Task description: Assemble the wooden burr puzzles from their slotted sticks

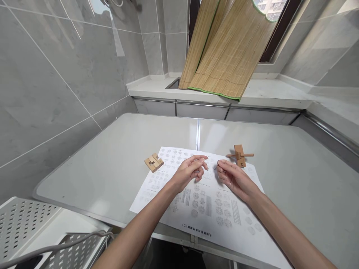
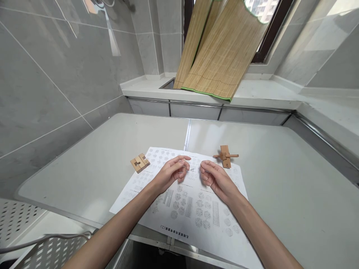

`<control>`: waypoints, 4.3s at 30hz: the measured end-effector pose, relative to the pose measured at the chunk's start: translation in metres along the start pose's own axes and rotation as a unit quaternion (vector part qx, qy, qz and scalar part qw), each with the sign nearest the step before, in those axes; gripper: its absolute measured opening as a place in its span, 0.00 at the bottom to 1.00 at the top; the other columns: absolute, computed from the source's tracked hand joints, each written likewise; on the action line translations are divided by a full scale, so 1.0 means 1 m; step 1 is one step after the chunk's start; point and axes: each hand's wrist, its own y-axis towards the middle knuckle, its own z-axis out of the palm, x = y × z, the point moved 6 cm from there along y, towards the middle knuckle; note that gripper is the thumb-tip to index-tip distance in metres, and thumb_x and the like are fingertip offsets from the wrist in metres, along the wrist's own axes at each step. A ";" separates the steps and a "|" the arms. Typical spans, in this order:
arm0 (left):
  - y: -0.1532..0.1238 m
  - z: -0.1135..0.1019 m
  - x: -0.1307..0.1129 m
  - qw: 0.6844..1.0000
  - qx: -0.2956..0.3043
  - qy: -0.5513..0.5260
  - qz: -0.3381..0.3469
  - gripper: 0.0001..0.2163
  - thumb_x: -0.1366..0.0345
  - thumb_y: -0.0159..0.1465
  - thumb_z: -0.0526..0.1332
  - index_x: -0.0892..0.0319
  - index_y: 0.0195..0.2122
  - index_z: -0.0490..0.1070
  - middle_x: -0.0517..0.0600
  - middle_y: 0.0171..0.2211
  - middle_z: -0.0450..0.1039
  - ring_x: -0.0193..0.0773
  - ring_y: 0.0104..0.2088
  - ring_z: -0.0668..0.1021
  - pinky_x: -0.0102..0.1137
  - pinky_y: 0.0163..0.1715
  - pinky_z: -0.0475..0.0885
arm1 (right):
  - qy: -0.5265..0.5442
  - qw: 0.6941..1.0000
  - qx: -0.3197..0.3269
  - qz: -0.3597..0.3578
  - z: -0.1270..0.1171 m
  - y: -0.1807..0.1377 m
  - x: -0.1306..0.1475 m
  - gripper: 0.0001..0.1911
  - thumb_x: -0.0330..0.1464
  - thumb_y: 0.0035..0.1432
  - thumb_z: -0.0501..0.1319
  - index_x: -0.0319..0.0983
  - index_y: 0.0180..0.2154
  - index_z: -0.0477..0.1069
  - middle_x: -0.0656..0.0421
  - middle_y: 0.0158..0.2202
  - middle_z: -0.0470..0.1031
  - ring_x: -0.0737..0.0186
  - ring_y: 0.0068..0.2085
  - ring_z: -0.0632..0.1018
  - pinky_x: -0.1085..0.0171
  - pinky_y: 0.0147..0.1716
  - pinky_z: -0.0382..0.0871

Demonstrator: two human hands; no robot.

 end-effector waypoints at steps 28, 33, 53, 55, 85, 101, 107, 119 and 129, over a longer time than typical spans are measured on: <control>-0.012 0.001 -0.009 0.998 0.021 0.060 0.020 0.20 0.52 0.66 0.69 0.61 0.52 0.74 0.49 0.35 0.73 0.28 0.23 0.66 0.30 0.26 0.63 | -0.075 0.996 0.033 -0.025 0.011 -0.002 0.001 0.19 0.45 0.57 0.75 0.40 0.31 0.71 0.64 0.26 0.67 0.70 0.24 0.62 0.67 0.23 0.60; -0.049 -0.042 -0.051 0.927 -0.190 0.303 0.111 0.16 0.50 0.69 0.63 0.59 0.43 0.75 0.46 0.28 0.70 0.33 0.26 0.68 0.31 0.29 0.65 | -0.083 0.995 0.038 -0.025 0.012 -0.004 0.001 0.19 0.46 0.56 0.76 0.40 0.31 0.72 0.63 0.27 0.70 0.68 0.24 0.65 0.66 0.23 0.61; -0.095 -0.114 -0.078 0.678 -0.351 0.638 0.099 0.29 0.48 0.62 0.69 0.57 0.59 0.66 0.58 0.55 0.75 0.55 0.56 0.76 0.47 0.54 0.73 | -0.108 0.992 0.061 -0.031 0.015 -0.009 0.005 0.19 0.46 0.57 0.74 0.40 0.32 0.72 0.63 0.27 0.72 0.68 0.25 0.67 0.64 0.26 0.64; -0.090 -0.105 -0.078 0.690 -0.330 0.634 0.113 0.30 0.48 0.62 0.70 0.56 0.59 0.65 0.57 0.55 0.74 0.54 0.56 0.76 0.46 0.55 0.73 | -0.103 0.993 0.057 -0.029 0.016 -0.009 0.006 0.19 0.46 0.57 0.74 0.40 0.32 0.71 0.63 0.28 0.71 0.68 0.25 0.67 0.64 0.26 0.63; -0.030 -0.051 -0.044 0.865 -0.070 0.490 0.082 0.31 0.50 0.51 0.78 0.54 0.54 0.73 0.45 0.35 0.72 0.39 0.35 0.73 0.33 0.39 0.68 | -0.585 0.776 0.014 -0.238 0.024 -0.011 0.002 0.14 0.46 0.63 0.67 0.45 0.42 0.74 0.58 0.35 0.74 0.55 0.36 0.73 0.59 0.35 0.66; -0.029 -0.030 -0.024 0.949 -0.028 0.313 0.031 0.33 0.56 0.54 0.78 0.54 0.59 0.70 0.47 0.37 0.77 0.36 0.35 0.79 0.34 0.43 0.73 | -0.230 0.965 -0.008 -0.128 0.006 -0.007 0.006 0.20 0.48 0.67 0.64 0.43 0.51 0.76 0.56 0.38 0.80 0.62 0.28 0.72 0.58 0.34 0.70; -0.032 -0.020 -0.023 0.954 -0.027 0.297 0.022 0.33 0.56 0.54 0.78 0.54 0.60 0.69 0.47 0.35 0.77 0.37 0.34 0.79 0.35 0.42 0.73 | -0.271 0.956 0.040 -0.106 0.014 -0.010 0.001 0.22 0.48 0.66 0.66 0.43 0.55 0.75 0.57 0.34 0.80 0.61 0.29 0.73 0.59 0.35 0.69; -0.035 -0.008 -0.021 0.967 0.019 0.253 0.002 0.31 0.60 0.54 0.79 0.54 0.56 0.69 0.47 0.34 0.76 0.35 0.33 0.76 0.33 0.40 0.74 | -0.418 0.888 -0.016 -0.193 0.017 -0.012 0.002 0.18 0.48 0.66 0.65 0.43 0.48 0.77 0.61 0.28 0.71 0.59 0.32 0.71 0.61 0.33 0.66; -0.030 -0.020 -0.016 0.975 -0.031 0.220 -0.008 0.33 0.59 0.53 0.79 0.56 0.57 0.69 0.49 0.36 0.78 0.36 0.35 0.79 0.35 0.42 0.75 | -0.408 0.891 -0.048 -0.192 0.013 -0.009 0.002 0.21 0.49 0.65 0.67 0.43 0.51 0.74 0.55 0.38 0.78 0.59 0.33 0.73 0.59 0.35 0.69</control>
